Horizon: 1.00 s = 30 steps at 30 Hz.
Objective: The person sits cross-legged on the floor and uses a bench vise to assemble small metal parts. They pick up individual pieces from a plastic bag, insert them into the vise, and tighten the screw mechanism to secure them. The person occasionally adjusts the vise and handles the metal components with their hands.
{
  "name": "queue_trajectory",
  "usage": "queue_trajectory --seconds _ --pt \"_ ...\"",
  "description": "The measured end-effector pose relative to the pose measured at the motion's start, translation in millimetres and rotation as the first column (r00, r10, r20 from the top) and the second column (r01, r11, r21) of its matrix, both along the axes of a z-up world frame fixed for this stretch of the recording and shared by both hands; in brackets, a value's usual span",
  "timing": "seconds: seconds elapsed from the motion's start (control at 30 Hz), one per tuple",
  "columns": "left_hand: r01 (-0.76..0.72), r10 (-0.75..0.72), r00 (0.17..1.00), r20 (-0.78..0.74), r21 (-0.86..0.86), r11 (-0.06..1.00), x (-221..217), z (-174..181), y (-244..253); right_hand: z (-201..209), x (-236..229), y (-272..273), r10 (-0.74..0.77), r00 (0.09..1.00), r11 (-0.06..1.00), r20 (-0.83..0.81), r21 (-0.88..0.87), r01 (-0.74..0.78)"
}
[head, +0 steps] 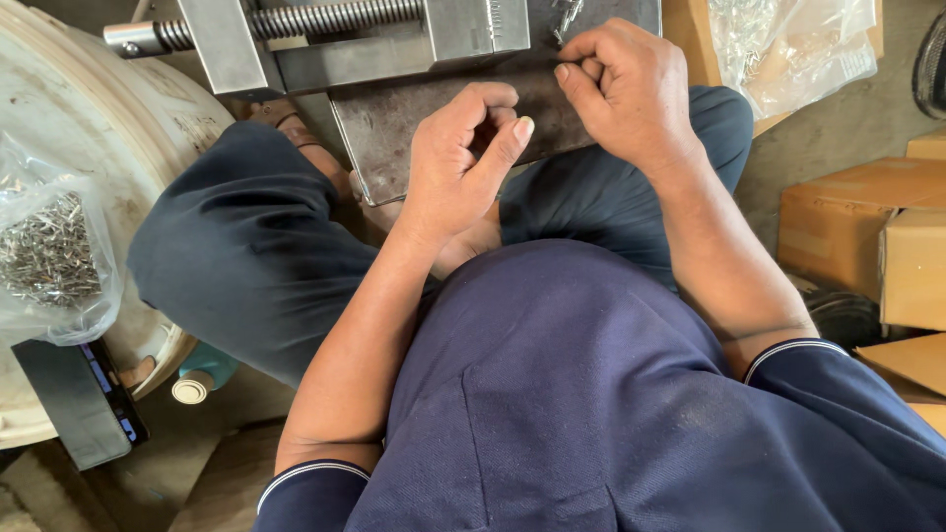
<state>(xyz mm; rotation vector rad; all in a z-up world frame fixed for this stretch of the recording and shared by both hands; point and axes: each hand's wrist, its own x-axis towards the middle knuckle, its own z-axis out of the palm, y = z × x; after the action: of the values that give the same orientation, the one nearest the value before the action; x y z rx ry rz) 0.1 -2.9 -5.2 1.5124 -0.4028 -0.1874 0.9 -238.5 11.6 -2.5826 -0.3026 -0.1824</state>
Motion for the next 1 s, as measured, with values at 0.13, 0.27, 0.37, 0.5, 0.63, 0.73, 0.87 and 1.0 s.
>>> queue_trajectory --seconds 0.13,0.27,0.37,0.5,0.63,0.73,0.87,1.0 --pt "0.005 -0.005 1.0 -0.01 -0.009 1.0 -0.2 -1.5 -0.1 -7.9 1.4 -2.7 -0.021 1.0 1.0 -0.013 -0.009 0.021" --pt "0.004 -0.005 0.999 -0.038 -0.025 1.0 -1.1 -0.8 1.2 -11.4 2.7 -3.8 -0.03 0.987 0.919 -0.161 0.383 0.09" --pt "-0.011 0.011 1.0 -0.013 0.013 1.0 -0.6 0.2 1.8 -4.8 -0.4 -3.6 0.019 0.897 0.555 -0.441 0.751 0.358" --pt "-0.056 0.046 0.99 0.137 0.068 0.996 -0.6 3.0 0.0 4.8 -12.9 6.5 0.343 0.805 0.028 -0.484 0.862 0.507" --pt "-0.014 0.012 0.999 0.052 0.041 0.999 -1.2 4.4 1.6 2.3 -21.4 25.7 0.43 0.768 -0.048 -0.475 0.837 0.545" --pt "-0.016 0.012 0.996 0.09 0.042 0.999 -0.2 2.8 1.2 -2.1 -24.0 34.8 0.419 0.776 -0.032 -0.472 0.846 0.532" --pt "-0.023 0.022 0.995 0.094 0.014 1.0 0.4 0.9 -0.3 -3.4 -27.1 38.9 0.375 0.787 0.05 -0.49 0.858 0.511" --pt "-0.009 0.009 1.0 0.018 0.009 1.0 -0.1 2.6 1.3 0.3 -24.7 38.9 0.258 0.856 0.297 -0.448 0.88 0.371"
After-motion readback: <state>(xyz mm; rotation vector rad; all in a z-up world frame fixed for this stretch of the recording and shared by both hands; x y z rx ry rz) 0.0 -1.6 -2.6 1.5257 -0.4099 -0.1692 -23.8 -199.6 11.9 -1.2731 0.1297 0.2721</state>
